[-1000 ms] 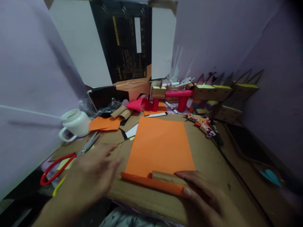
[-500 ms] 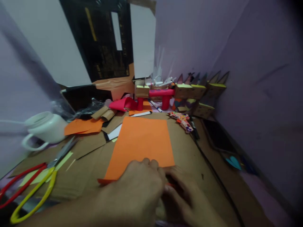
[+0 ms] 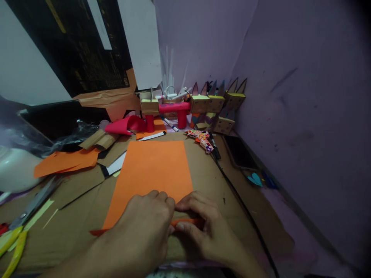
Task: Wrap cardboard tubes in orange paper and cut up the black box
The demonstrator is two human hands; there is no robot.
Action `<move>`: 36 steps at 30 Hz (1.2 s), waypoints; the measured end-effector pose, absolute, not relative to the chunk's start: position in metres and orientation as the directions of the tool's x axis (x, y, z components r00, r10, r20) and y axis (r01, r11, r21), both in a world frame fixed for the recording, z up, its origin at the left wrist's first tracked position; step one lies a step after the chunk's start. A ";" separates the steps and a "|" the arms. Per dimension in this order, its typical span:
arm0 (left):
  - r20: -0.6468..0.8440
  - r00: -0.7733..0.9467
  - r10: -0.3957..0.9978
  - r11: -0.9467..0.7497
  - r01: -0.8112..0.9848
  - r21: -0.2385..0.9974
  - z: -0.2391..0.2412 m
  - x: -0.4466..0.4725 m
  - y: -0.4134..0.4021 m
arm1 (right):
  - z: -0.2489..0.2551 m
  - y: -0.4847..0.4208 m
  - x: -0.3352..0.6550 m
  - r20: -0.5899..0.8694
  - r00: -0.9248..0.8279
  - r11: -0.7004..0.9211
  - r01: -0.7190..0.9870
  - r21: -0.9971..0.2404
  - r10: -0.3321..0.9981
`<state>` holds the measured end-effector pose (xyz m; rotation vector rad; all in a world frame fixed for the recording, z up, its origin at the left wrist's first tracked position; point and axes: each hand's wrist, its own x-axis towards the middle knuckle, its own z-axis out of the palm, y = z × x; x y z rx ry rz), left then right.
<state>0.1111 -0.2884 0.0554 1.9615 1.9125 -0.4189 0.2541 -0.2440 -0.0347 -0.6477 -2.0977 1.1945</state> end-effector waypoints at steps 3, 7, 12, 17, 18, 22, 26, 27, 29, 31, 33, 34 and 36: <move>-0.428 -0.016 0.904 0.056 0.995 0.081 0.057 0.101 -0.296 | -0.036 -0.243 0.255 0.292 -0.670 0.464 0.089 -0.881 0.683; -0.128 -0.316 0.940 0.322 0.946 0.033 0.055 0.050 -0.317 | -0.038 -0.243 0.256 0.309 -0.665 0.470 0.072 -0.879 0.680; -0.157 -0.523 0.838 0.514 0.852 -0.094 0.041 -0.006 -0.341 | -0.037 -0.243 0.256 0.290 -0.664 0.456 0.087 -0.886 0.690; 0.316 -0.194 0.929 0.180 0.981 0.074 0.030 0.040 -0.339 | -0.036 -0.243 0.256 0.299 -0.657 0.455 0.075 -0.887 0.692; 0.348 -0.017 0.937 -0.008 0.998 0.069 0.027 0.054 -0.336 | -0.037 -0.243 0.256 0.301 -0.656 0.452 0.069 -0.889 0.692; 0.013 0.181 0.983 -0.181 0.975 0.129 0.018 0.094 -0.321 | -0.038 -0.244 0.255 0.302 -0.660 0.444 0.053 -0.894 0.688; -0.078 0.152 0.985 -0.137 0.977 0.166 0.010 0.098 -0.315 | -0.034 -0.242 0.257 0.276 -0.664 0.431 0.078 -0.899 0.695; -0.052 0.170 0.984 -0.160 0.974 0.163 0.008 0.096 -0.315 | -0.032 -0.241 0.260 0.249 -0.676 0.421 0.101 -0.901 0.694; 0.034 0.212 0.977 -0.215 0.967 0.139 0.003 0.091 -0.316 | -0.027 -0.238 0.267 0.191 -0.710 0.410 0.150 -0.900 0.678; 0.139 0.247 0.959 -0.262 0.960 0.099 -0.002 0.085 -0.317 | -0.025 -0.235 0.276 0.163 -0.716 0.410 0.185 -0.893 0.679; 0.249 0.285 0.926 -0.309 0.949 0.063 -0.008 0.081 -0.318 | -0.025 -0.232 0.283 0.168 -0.697 0.407 0.192 -0.893 0.697; 0.294 0.309 0.904 -0.337 0.941 0.045 -0.011 0.078 -0.317 | -0.026 -0.231 0.286 0.174 -0.688 0.405 0.189 -0.894 0.705; 0.355 0.352 0.866 -0.377 0.926 0.002 -0.017 0.074 -0.316 | -0.029 -0.231 0.287 0.196 -0.683 0.420 0.177 -0.890 0.703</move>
